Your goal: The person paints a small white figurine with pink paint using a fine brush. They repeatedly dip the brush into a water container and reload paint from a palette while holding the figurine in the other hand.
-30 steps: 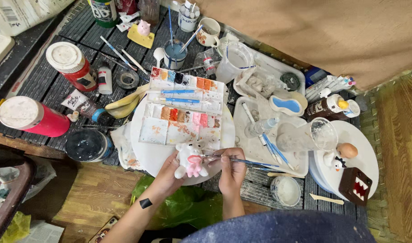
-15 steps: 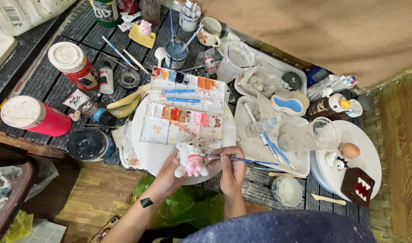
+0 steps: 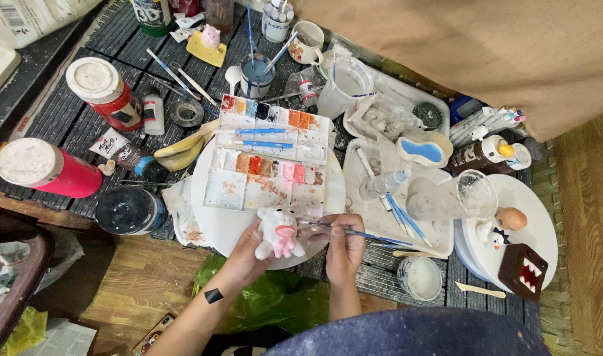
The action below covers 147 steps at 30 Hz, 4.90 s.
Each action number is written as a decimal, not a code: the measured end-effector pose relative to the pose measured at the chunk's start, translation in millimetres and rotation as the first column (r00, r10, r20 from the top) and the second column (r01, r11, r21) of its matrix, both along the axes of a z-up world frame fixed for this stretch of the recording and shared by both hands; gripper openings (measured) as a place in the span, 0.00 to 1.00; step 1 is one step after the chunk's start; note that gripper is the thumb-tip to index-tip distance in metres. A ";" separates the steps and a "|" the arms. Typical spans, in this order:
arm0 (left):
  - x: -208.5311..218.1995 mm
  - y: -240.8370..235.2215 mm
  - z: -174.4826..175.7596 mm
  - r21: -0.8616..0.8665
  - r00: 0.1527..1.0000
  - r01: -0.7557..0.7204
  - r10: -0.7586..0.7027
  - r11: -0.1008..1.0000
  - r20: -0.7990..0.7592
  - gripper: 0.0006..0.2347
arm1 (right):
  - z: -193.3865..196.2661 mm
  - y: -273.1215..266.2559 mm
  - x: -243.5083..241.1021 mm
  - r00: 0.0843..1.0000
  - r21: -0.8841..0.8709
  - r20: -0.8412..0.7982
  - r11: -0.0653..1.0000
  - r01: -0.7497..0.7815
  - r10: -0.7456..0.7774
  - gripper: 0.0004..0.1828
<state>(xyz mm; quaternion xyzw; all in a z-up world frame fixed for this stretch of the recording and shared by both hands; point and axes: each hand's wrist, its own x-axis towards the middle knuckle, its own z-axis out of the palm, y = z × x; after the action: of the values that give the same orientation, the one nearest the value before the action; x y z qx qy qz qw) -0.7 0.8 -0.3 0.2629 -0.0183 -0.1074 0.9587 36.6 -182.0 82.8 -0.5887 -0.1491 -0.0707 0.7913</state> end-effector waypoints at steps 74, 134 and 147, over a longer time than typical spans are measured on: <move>3.6 -0.7 7.2 -0.030 0.995 -0.015 0.012 0.999 -0.099 0.25 | -35.1 -67.1 27.7 0.945 -0.303 -0.173 0.928 0.217 -0.278 0.07; 3.0 -4.6 0.6 0.034 0.997 0.065 -0.064 0.997 -0.052 0.28 | 7.4 -18.8 26.5 0.989 -0.331 -0.047 0.932 -0.149 0.142 0.08; 2.8 -4.6 -1.0 0.018 0.998 0.062 -0.062 0.998 -0.026 0.32 | 7.4 -21.9 27.4 0.988 -0.307 -0.048 0.939 -0.152 0.144 0.09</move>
<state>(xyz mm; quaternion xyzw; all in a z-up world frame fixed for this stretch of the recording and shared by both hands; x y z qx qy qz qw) 2.1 -3.8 -1.3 0.2700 -0.0132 -0.1405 0.9525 64.0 -203.9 90.2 -0.6937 -0.1923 0.0206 0.6939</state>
